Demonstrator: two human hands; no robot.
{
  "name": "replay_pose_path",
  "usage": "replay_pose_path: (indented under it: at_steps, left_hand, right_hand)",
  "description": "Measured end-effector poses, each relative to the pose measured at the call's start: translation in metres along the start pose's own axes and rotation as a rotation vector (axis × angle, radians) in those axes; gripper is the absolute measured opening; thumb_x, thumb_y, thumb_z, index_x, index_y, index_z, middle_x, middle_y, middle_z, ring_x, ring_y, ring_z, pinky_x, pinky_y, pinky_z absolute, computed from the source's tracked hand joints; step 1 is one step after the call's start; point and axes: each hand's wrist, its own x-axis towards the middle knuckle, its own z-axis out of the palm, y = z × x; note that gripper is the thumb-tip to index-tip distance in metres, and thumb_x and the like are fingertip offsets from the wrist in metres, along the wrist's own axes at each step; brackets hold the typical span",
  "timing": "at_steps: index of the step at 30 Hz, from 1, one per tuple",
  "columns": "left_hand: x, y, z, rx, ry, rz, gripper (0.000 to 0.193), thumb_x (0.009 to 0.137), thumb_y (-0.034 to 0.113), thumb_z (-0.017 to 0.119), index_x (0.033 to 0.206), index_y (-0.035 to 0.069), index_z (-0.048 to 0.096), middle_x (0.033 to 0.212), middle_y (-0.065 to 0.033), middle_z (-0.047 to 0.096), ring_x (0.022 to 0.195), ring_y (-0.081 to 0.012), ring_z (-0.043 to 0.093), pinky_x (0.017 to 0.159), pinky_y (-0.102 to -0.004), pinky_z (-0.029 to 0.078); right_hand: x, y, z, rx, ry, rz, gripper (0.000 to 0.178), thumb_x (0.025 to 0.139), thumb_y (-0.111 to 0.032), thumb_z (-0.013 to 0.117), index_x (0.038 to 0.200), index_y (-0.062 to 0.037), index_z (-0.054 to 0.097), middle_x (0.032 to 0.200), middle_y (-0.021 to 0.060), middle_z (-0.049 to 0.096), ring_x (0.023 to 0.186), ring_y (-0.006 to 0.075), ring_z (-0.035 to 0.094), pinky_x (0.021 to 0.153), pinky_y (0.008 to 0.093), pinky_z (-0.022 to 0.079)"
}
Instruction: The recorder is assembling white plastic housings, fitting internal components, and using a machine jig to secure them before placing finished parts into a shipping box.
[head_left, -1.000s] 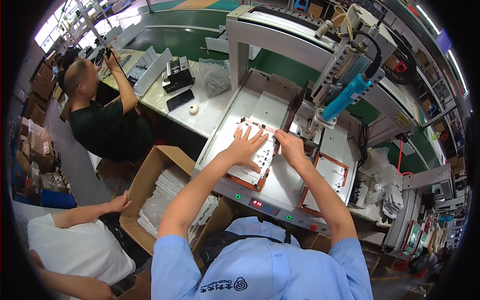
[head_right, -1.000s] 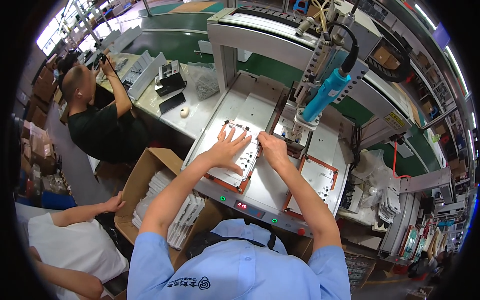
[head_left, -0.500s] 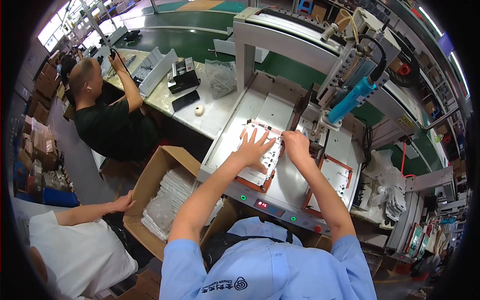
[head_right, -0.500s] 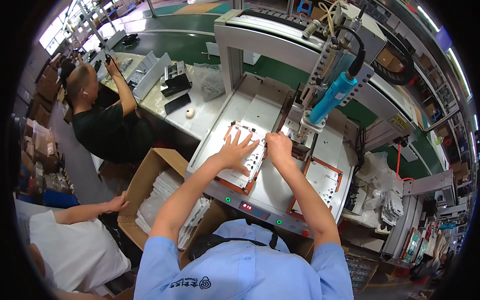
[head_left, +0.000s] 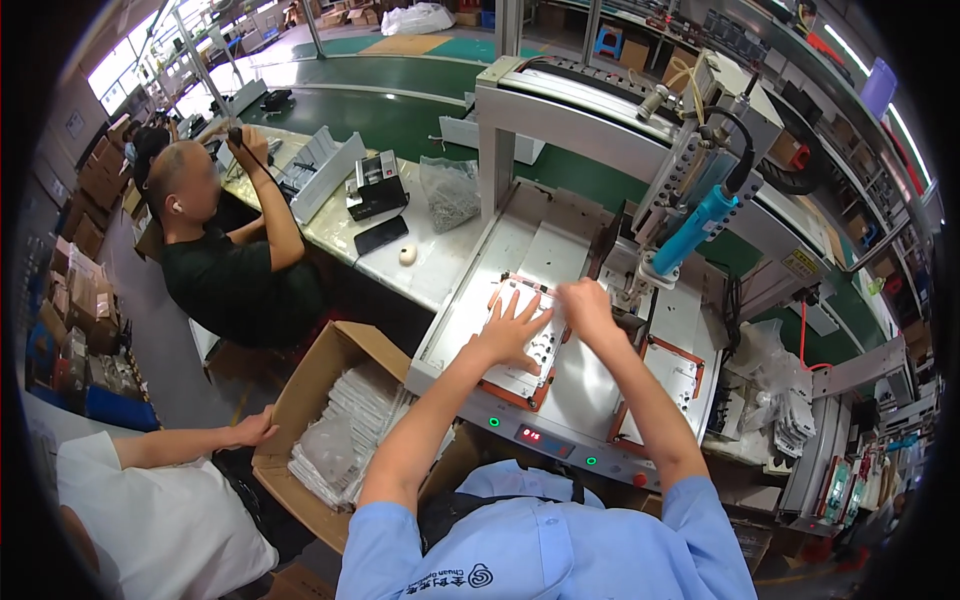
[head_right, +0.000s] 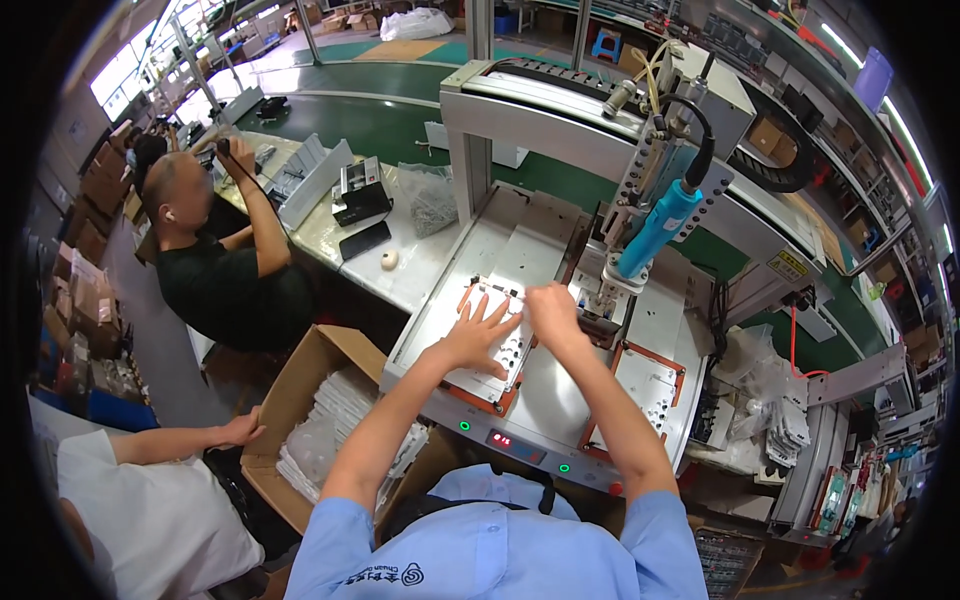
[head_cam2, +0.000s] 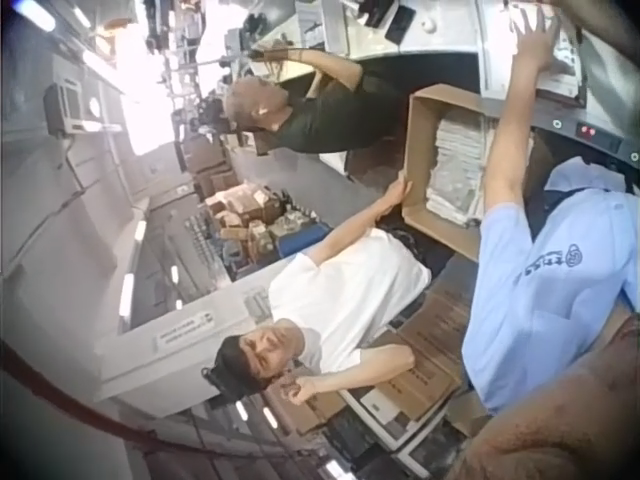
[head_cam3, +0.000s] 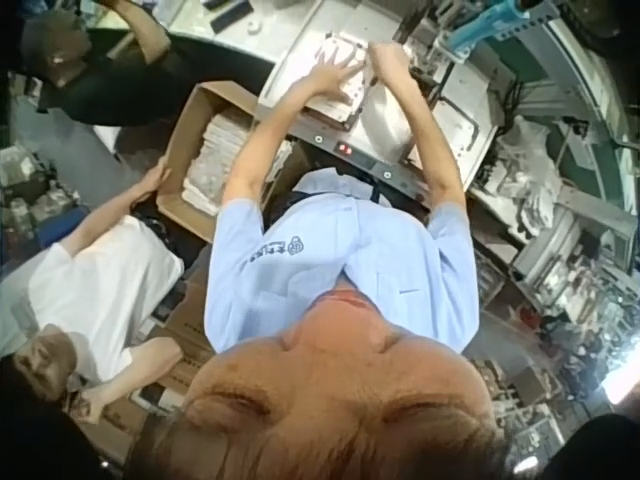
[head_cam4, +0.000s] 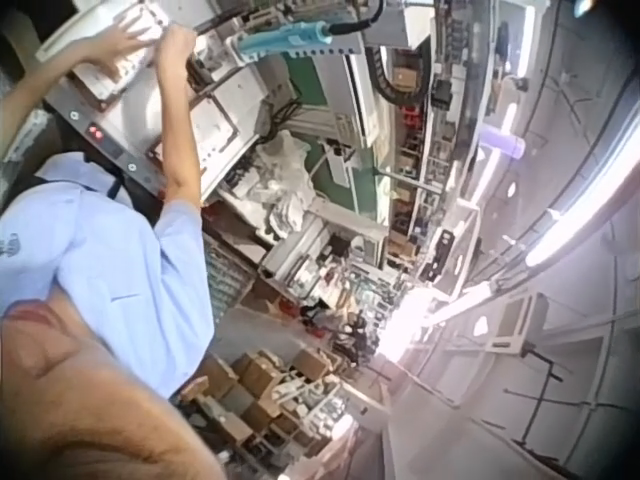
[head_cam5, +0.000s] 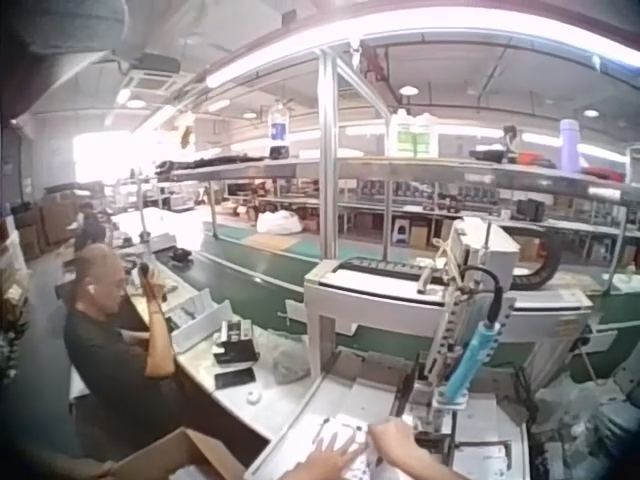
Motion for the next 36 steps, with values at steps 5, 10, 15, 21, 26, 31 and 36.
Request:
replay_pose_path:
  at_steps: [5, 10, 15, 21, 26, 31, 36]
  left_hand:
    - [-0.008, 0.007, 0.020, 0.059, 0.043, -0.001, 0.094, 0.072, 0.059, 0.068, 0.145, 0.014, 0.029, 0.150, -0.0157, 0.025, 0.141, -0.0404, 0.010, 0.112, -0.0570, 0.014]
    - [-0.024, 0.016, 0.027, 0.032, 0.131, -0.010, 0.074, 0.084, 0.052, 0.057, 0.140, 0.008, 0.036, 0.149, -0.0171, 0.026, 0.139, -0.0357, 0.017, 0.109, -0.0577, 0.018]
    - [-0.033, 0.009, 0.035, 0.042, 0.299, 0.007, 0.068, 0.084, 0.043, 0.061, 0.137, 0.006, 0.039, 0.143, -0.0187, 0.032, 0.137, -0.0400, 0.020, 0.107, -0.0572, 0.023]
    - [-0.075, 0.013, 0.018, -0.343, 0.559, 0.031, 0.047, 0.089, 0.018, 0.059, 0.132, 0.002, 0.047, 0.139, -0.0213, 0.041, 0.133, -0.0342, 0.034, 0.111, -0.0481, 0.022]
    - [-0.131, 0.011, 0.037, -0.606, 0.766, -0.408, 0.036, 0.091, 0.008, 0.056, 0.125, -0.004, 0.053, 0.118, -0.0206, 0.061, 0.111, -0.0284, 0.058, 0.093, -0.0330, 0.044]
    - [-0.131, 0.027, 0.053, -0.868, 0.830, -0.514, 0.036, 0.093, 0.010, 0.056, 0.124, -0.006, 0.053, 0.116, -0.0144, 0.062, 0.108, -0.0170, 0.057, 0.093, -0.0287, 0.043]
    - [-0.126, 0.023, 0.058, -1.043, 0.913, -0.522, 0.033, 0.093, 0.011, 0.056, 0.123, -0.006, 0.054, 0.118, -0.0124, 0.061, 0.107, -0.0169, 0.058, 0.092, -0.0279, 0.044]
  right_hand:
    - [0.052, -0.062, 0.041, 0.248, 0.242, 0.150, 0.023, 0.085, -0.026, 0.063, 0.086, -0.0036, 0.064, 0.082, 0.0153, 0.066, 0.078, 0.0350, 0.065, 0.068, 0.0442, 0.052]
    - [0.057, -0.060, 0.071, 0.281, 0.152, 0.233, 0.020, 0.087, -0.022, 0.057, 0.087, -0.0023, 0.058, 0.084, 0.0184, 0.065, 0.081, 0.0380, 0.063, 0.069, 0.0462, 0.050]
    - [0.058, -0.064, 0.076, 0.306, 0.186, 0.164, 0.015, 0.086, -0.016, 0.055, 0.089, -0.0013, 0.056, 0.086, 0.0181, 0.065, 0.086, 0.0378, 0.062, 0.074, 0.0462, 0.049]
    - [0.012, -0.048, 0.063, 0.385, 0.539, 0.016, 0.028, 0.089, -0.015, 0.057, 0.113, -0.0006, 0.058, 0.111, 0.0161, 0.063, 0.105, 0.0342, 0.056, 0.091, 0.0412, 0.044]
    - [-0.118, -0.061, 0.017, 0.564, 0.372, 0.094, 0.026, 0.087, -0.008, 0.058, 0.111, -0.0024, 0.061, 0.101, 0.0148, 0.065, 0.093, 0.0302, 0.061, 0.083, 0.0395, 0.046]
    - [-0.226, -0.078, 0.034, 0.583, 0.272, 0.069, 0.029, 0.078, 0.002, 0.059, 0.106, -0.0031, 0.064, 0.096, 0.0107, 0.065, 0.090, 0.0299, 0.060, 0.077, 0.0393, 0.046]
    - [-0.240, -0.106, 0.052, 0.346, -0.015, -0.273, 0.048, 0.079, -0.013, 0.062, 0.127, -0.0097, 0.054, 0.076, 0.0046, 0.062, 0.071, 0.0213, 0.056, 0.070, 0.0327, 0.043]
